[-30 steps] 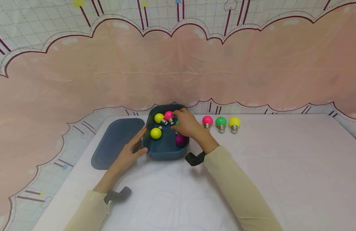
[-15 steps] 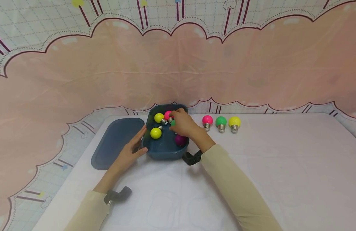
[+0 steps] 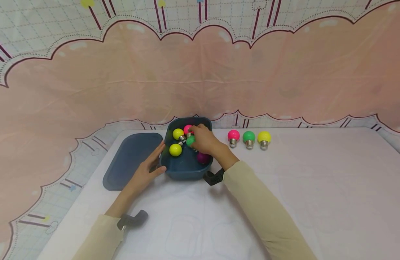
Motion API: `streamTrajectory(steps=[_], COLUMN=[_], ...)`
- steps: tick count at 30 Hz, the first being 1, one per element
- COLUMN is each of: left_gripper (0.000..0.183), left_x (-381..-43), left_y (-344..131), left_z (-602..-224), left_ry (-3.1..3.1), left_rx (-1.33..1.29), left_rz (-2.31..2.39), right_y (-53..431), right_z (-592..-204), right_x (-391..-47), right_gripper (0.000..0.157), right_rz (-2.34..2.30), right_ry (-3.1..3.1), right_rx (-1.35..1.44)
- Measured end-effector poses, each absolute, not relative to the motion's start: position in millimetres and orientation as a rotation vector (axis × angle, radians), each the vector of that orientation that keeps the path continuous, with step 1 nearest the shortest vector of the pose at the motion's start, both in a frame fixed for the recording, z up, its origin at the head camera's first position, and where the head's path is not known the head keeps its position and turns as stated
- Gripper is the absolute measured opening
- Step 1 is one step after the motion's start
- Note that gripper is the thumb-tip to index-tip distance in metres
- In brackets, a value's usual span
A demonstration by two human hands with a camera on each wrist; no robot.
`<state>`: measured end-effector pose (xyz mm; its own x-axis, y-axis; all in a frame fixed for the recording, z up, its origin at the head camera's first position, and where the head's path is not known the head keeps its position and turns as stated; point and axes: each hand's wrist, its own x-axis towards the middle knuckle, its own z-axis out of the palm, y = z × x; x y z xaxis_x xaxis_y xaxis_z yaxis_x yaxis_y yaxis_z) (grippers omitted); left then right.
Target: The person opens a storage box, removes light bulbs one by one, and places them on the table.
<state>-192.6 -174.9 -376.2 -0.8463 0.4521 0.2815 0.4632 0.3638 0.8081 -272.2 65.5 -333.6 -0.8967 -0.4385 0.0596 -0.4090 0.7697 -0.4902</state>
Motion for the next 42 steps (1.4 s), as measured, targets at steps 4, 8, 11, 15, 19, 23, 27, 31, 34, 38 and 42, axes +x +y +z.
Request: streamTrajectory(steps=[4, 8, 11, 15, 19, 23, 27, 31, 34, 38, 42], left_gripper=[0.07, 0.07, 0.07, 0.07, 0.07, 0.07, 0.07, 0.07, 0.07, 0.07, 0.07], left_x=[-193, -192, -192, -193, -193, -193, -195, -197, -195, -192, -193], left_y=[-175, -174, -174, -174, -175, -175, -176, -177, -176, -176, -176], left_z=[-376, -376, -375, -376, -376, -376, -380, -384, -380, -376, -377], left_ry=[-2.588, -2.589, -2.593, -2.596, -2.595, -2.592, -2.593, -2.598, -2.604, -2.612, -2.61], left_rx=[-0.861, -0.857, -0.852, -0.849, -0.852, -0.854, -0.845, -0.838, -0.841, -0.838, -0.841], left_rz=[-1.542, -1.545, -1.54, -1.537, -1.545, -1.549, -1.544, -1.54, -1.544, -1.537, -1.545], right_y=[62, 60, 58, 55, 53, 51, 49, 47, 46, 45, 45], right_z=[-337, -339, -339, -339, -341, -343, -344, -347, -349, -351, -352], right_x=[-273, -273, -273, -273, -274, -276, -277, -278, -280, -281, -282], right_gripper=[0.055, 0.053, 0.051, 0.048, 0.047, 0.048, 0.05, 0.051, 0.052, 0.052, 0.052], right_rz=[-0.778, -0.772, -0.778, -0.77, -0.744, -0.72, -0.708, -0.71, -0.721, -0.724, -0.706], right_ry=[2.862, 2.838, 2.822, 2.812, 2.82, 2.827, 2.823, 2.817, 2.814, 2.804, 2.8], right_rx=[-0.691, -0.692, -0.701, -0.708, -0.687, -0.685, -0.669, -0.659, -0.67, -0.683, -0.691])
